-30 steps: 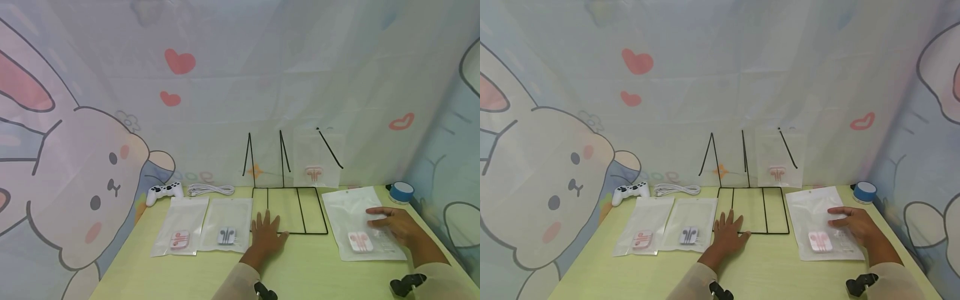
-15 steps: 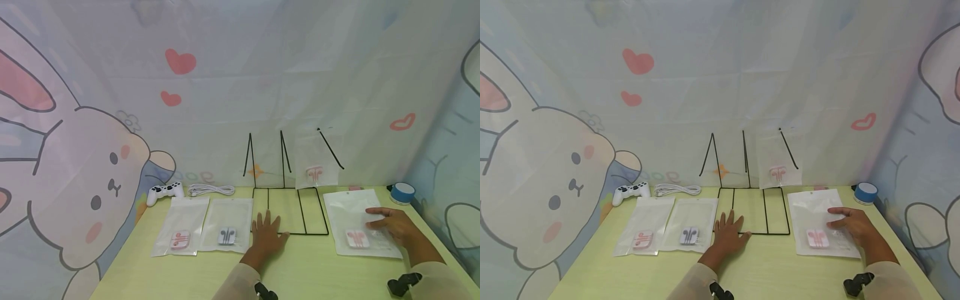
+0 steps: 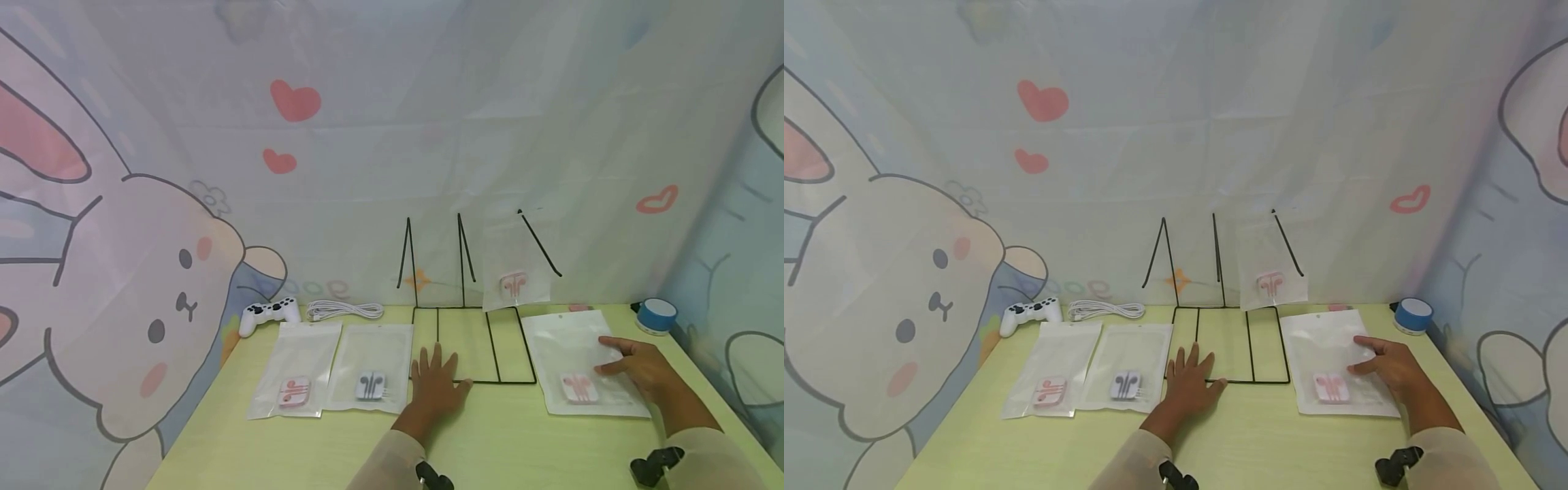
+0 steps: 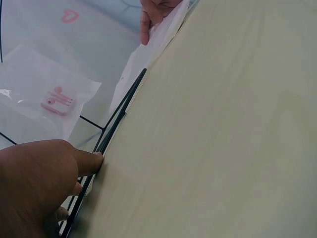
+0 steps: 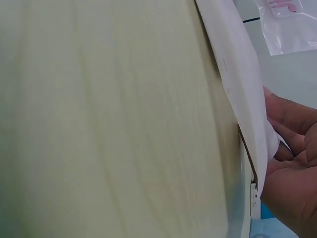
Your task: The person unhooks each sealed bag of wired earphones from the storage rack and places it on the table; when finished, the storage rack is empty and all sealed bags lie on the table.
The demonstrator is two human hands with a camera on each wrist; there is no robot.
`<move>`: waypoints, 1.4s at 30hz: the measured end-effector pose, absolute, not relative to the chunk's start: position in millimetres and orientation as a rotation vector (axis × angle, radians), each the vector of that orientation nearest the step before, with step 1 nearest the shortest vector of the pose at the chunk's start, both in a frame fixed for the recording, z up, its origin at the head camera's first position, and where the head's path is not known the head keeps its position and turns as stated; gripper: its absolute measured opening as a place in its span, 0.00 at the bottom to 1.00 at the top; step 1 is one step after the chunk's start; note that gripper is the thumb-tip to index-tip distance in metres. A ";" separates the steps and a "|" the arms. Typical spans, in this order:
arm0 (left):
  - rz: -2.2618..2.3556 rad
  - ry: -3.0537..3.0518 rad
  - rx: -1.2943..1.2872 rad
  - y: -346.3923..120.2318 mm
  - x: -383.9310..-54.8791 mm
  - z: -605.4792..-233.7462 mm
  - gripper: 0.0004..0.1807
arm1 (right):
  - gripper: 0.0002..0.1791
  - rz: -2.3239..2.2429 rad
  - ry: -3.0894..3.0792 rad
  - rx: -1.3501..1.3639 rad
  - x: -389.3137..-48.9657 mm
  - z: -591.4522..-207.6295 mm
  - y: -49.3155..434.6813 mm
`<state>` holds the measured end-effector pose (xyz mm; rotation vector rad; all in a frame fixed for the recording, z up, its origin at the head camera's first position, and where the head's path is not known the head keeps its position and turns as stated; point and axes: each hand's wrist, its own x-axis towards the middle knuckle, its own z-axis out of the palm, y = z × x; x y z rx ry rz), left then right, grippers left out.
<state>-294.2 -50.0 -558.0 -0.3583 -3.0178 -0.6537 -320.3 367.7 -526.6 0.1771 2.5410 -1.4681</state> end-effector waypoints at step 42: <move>-0.660 -3.017 -0.367 -49.7 -295.6 -560.0 0.36 | 0.58 -1.271 2.689 -0.048 -317.3 -511.7 359.0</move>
